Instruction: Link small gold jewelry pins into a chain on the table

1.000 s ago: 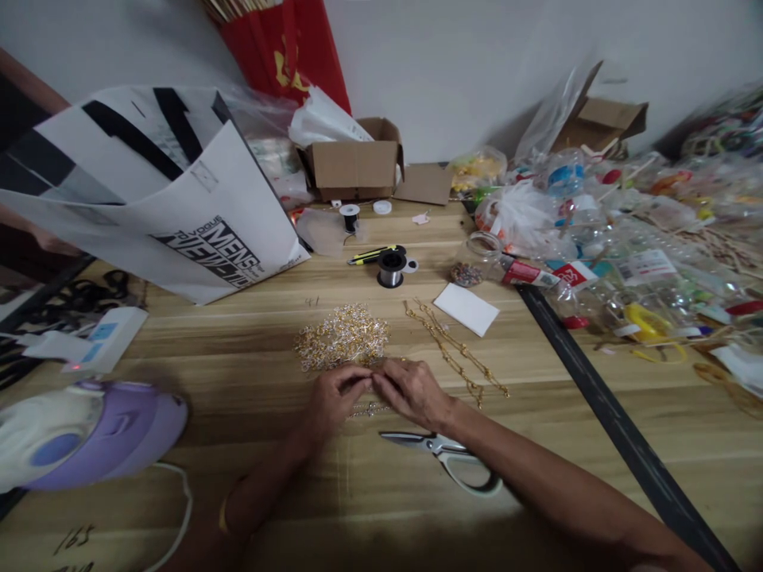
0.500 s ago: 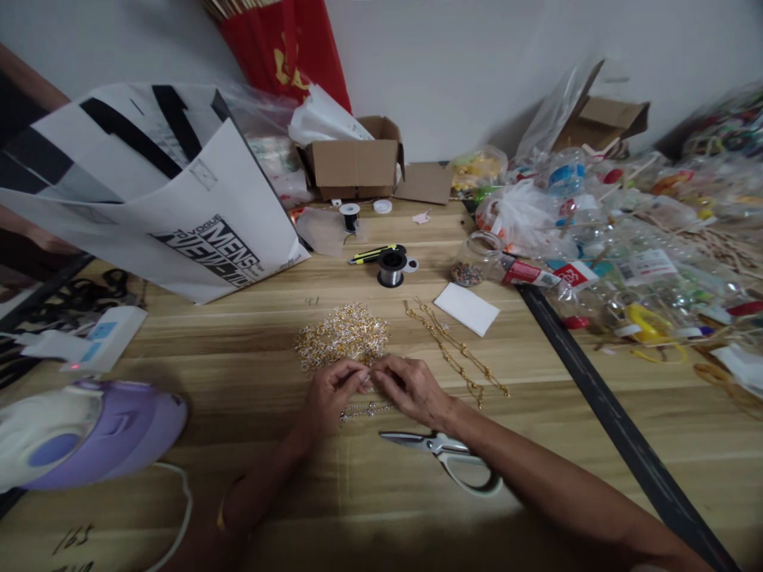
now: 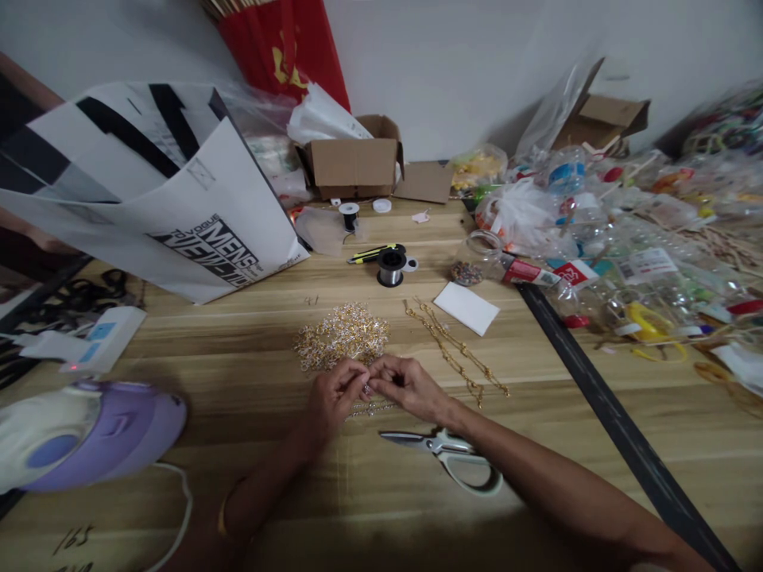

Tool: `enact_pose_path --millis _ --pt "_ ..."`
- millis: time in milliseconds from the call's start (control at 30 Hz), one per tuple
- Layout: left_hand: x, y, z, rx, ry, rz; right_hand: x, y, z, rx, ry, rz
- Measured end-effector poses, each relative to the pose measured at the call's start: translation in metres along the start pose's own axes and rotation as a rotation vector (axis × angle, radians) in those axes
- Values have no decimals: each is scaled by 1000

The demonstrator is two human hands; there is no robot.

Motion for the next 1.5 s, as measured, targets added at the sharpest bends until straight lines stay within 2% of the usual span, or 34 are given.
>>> enact_pose_path --millis 267,567,800,1100,1300,1500 --pt "4 -3 1 17 12 -34 5 1 -4 72 228 -130" --pt "9 -2 3 24 -70 -47 6 3 -5 106 262 -174" --pt "5 1 0 -71 -169 37 -1 4 -3 129 264 -83" --pt "6 5 -11 -111 -118 -79 -9 2 3 54 178 63" --pt "5 4 -15 -132 -182 -60 -8 2 0 56 165 61" --pt "5 6 -6 -115 -161 -50 -4 0 -2 31 144 15"
Point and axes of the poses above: each hand's wrist, its own y-axis towards the middle knuckle, its own x-axis out of the palm, z = x × y, the point moved 7 cm from there along y, towards the middle knuckle, and after that the axes turned 14 degrees about x, right-handed, at the moved point
